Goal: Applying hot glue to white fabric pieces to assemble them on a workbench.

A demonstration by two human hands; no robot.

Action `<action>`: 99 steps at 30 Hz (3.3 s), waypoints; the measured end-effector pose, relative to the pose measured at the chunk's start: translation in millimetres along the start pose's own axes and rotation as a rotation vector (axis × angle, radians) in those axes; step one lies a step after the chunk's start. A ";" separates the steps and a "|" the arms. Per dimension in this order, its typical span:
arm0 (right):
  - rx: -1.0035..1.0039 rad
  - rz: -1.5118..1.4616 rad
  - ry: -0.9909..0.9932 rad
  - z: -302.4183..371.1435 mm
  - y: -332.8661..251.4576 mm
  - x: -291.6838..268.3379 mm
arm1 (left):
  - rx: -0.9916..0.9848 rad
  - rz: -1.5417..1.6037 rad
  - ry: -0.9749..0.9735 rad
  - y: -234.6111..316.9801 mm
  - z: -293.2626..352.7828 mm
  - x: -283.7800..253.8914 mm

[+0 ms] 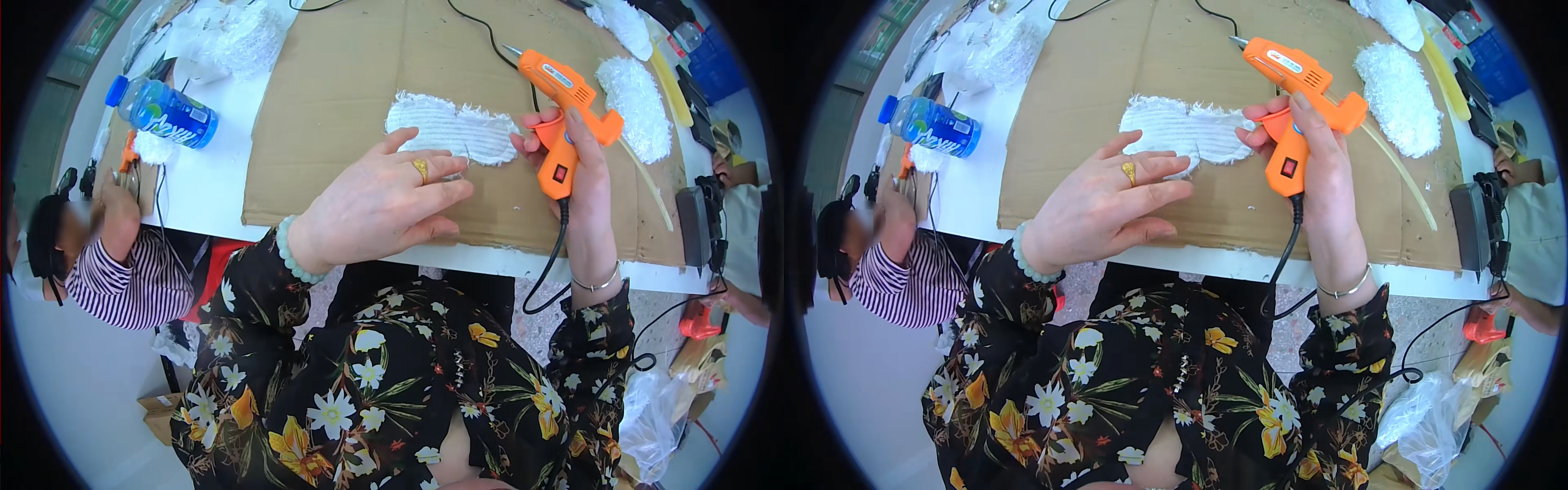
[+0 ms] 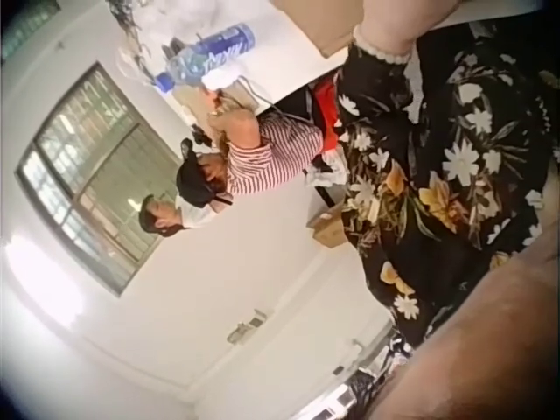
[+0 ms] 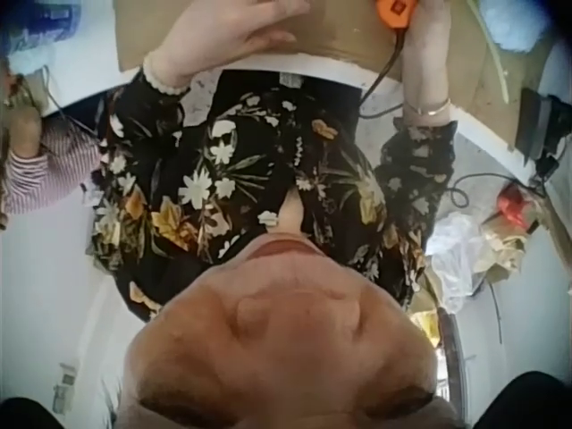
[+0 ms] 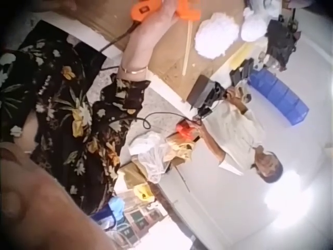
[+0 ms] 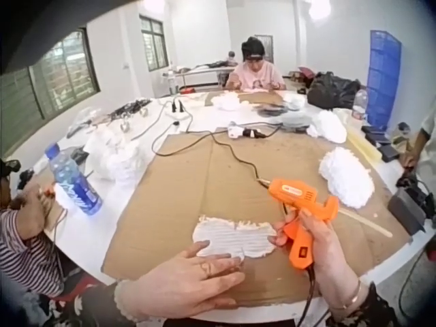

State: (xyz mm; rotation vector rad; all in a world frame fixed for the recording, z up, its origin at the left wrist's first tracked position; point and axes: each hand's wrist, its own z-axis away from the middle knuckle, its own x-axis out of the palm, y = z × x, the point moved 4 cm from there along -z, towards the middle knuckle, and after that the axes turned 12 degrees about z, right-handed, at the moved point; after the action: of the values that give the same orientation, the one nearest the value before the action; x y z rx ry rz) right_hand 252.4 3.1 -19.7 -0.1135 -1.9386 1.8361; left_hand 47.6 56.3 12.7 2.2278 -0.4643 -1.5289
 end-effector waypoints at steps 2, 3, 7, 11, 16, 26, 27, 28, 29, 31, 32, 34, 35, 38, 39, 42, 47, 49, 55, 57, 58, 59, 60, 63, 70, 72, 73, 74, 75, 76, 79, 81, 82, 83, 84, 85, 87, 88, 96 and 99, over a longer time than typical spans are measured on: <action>0.007 0.015 0.027 2.6 -5.8 -4.9 | 0.056 -0.001 -0.006 -2.8 -3.5 -0.6; 0.013 0.020 0.043 2.7 -7.6 -7.3 | 0.069 0.001 -0.031 -4.3 -4.2 -0.7; -0.025 -0.052 0.071 -1.7 -15.4 -22.4 | 0.133 -0.100 -0.063 -5.9 -13.4 -5.6; -0.063 -0.080 0.083 -3.7 -17.9 -28.2 | 0.086 -0.129 -0.044 -17.1 -11.4 -13.3; -0.063 0.010 0.055 -4.3 -12.0 -20.6 | 0.036 -0.140 -0.032 -20.7 -1.8 -17.4; -0.046 0.209 -0.071 -6.0 -29.3 37.0 | 0.116 -0.141 0.023 -20.1 4.8 -2.6; 0.020 0.246 -0.164 -8.5 -25.9 44.1 | 0.108 -0.162 0.062 -21.4 5.8 -2.2; 0.016 0.249 -0.171 -13.6 -24.4 50.0 | 0.094 -0.189 0.103 -21.6 5.0 -3.3; 0.040 0.284 -0.159 -17.5 -18.8 56.7 | 0.095 -0.196 0.109 -20.5 4.5 -3.0; 0.067 0.296 -0.135 -23.2 -11.2 64.5 | 0.093 -0.201 0.085 -17.4 3.1 -0.3; 0.059 0.298 -0.137 -25.1 -10.0 65.0 | 0.096 -0.208 0.089 -15.1 2.3 -0.2; 0.022 0.304 -0.129 -28.4 -8.2 64.0 | 0.101 -0.224 0.045 -11.4 0.4 3.0; 0.016 0.303 -0.127 -28.9 -6.6 61.5 | 0.106 -0.229 0.045 -9.5 0.4 3.8; 0.030 0.296 -0.104 -28.1 -5.2 50.0 | 0.110 -0.236 0.022 -2.5 -1.2 6.7; 0.014 0.297 -0.096 -27.3 -6.1 46.6 | 0.085 -0.251 -0.030 -0.9 -2.5 7.3; 0.006 0.308 -0.074 -28.9 -6.5 43.2 | 0.067 -0.254 -0.075 -1.4 -2.2 8.2; -0.004 0.275 -0.069 -19.9 -8.1 35.9 | 0.087 -0.287 -0.062 7.3 -3.3 13.0; -0.054 0.221 -0.113 -17.3 -12.2 38.5 | 0.061 -0.264 -0.076 7.7 -5.1 13.5; -0.024 0.244 -0.143 -20.0 -6.1 50.5 | 0.127 -0.219 0.081 4.7 -6.7 11.8; -0.006 0.267 -0.145 -22.9 -1.5 48.8 | 0.101 -0.191 0.083 2.1 -6.2 12.2; 0.012 0.292 -0.152 -24.2 0.6 48.4 | 0.073 -0.164 0.089 0.1 -6.2 12.1; 0.010 0.290 -0.151 -24.5 0.6 48.5 | 0.074 -0.166 0.088 -0.9 -6.1 12.8; 0.017 0.282 -0.148 -24.5 0.8 48.6 | 0.084 -0.199 0.078 -1.4 -6.0 13.9; 0.017 0.272 -0.150 -22.9 1.3 49.1 | 0.097 -0.264 0.048 2.7 -5.9 13.8; 0.013 0.299 -0.150 -18.9 -2.2 45.6 | 0.129 -0.314 0.033 11.1 -8.1 17.1; 0.017 0.295 -0.150 -19.4 -1.8 45.3 | 0.137 -0.327 0.046 11.4 -7.4 18.0; 0.024 0.294 -0.150 -19.7 -1.3 44.8 | 0.144 -0.338 0.062 11.5 -7.4 18.3; 0.025 0.292 -0.148 -19.9 -1.0 44.4 | 0.145 -0.337 0.059 11.5 -7.8 18.4; 0.019 0.298 -0.152 -20.0 -1.1 44.6 | 0.140 -0.328 0.064 11.2 -8.2 18.0; 0.012 0.303 -0.155 -19.8 -1.5 44.6 | 0.136 -0.319 0.068 11.2 -8.6 17.6; 0.013 0.265 -0.161 -18.7 -4.0 43.8 | 0.145 -0.309 0.059 9.9 -9.4 17.3; -0.034 0.222 -0.131 -20.7 -6.5 37.3 | 0.119 -0.289 0.017 8.3 -9.2 16.1; -0.084 0.180 -0.119 -21.7 -10.0 33.7 | 0.081 -0.279 -0.018 7.1 -8.5 16.3; -0.128 0.167 -0.111 -21.6 -18.6 30.4 | 0.079 -0.276 -0.014 6.9 -7.4 16.0; -0.125 0.170 -0.113 -21.0 -24.7 21.9 | 0.065 -0.274 -0.018 5.9 -6.3 16.0; -0.199 0.127 -0.209 -18.4 -34.2 13.0 | 0.058 -0.269 -0.023 4.5 -7.2 17.5; -0.253 0.141 -0.213 -13.1 -49.4 13.7 | 0.050 -0.237 -0.017 -1.8 -6.7 17.3; -0.246 0.139 -0.214 -5.6 -49.4 14.5 | 0.049 -0.207 -0.015 -6.1 -5.6 17.1; 0.044 0.604 -0.326 21.4 -27.2 6.9 | 0.052 -0.257 -0.034 -27.4 2.8 14.8; 0.129 0.688 -0.359 27.5 -20.4 5.1 | 0.077 -0.262 -0.027 -19.6 3.3 21.0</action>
State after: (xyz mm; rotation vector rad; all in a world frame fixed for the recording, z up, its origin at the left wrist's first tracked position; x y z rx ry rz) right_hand 242.4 -22.6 1.3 -0.4907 -2.1838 2.5629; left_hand 52.8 62.7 -15.0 2.4076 -0.2503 -1.6972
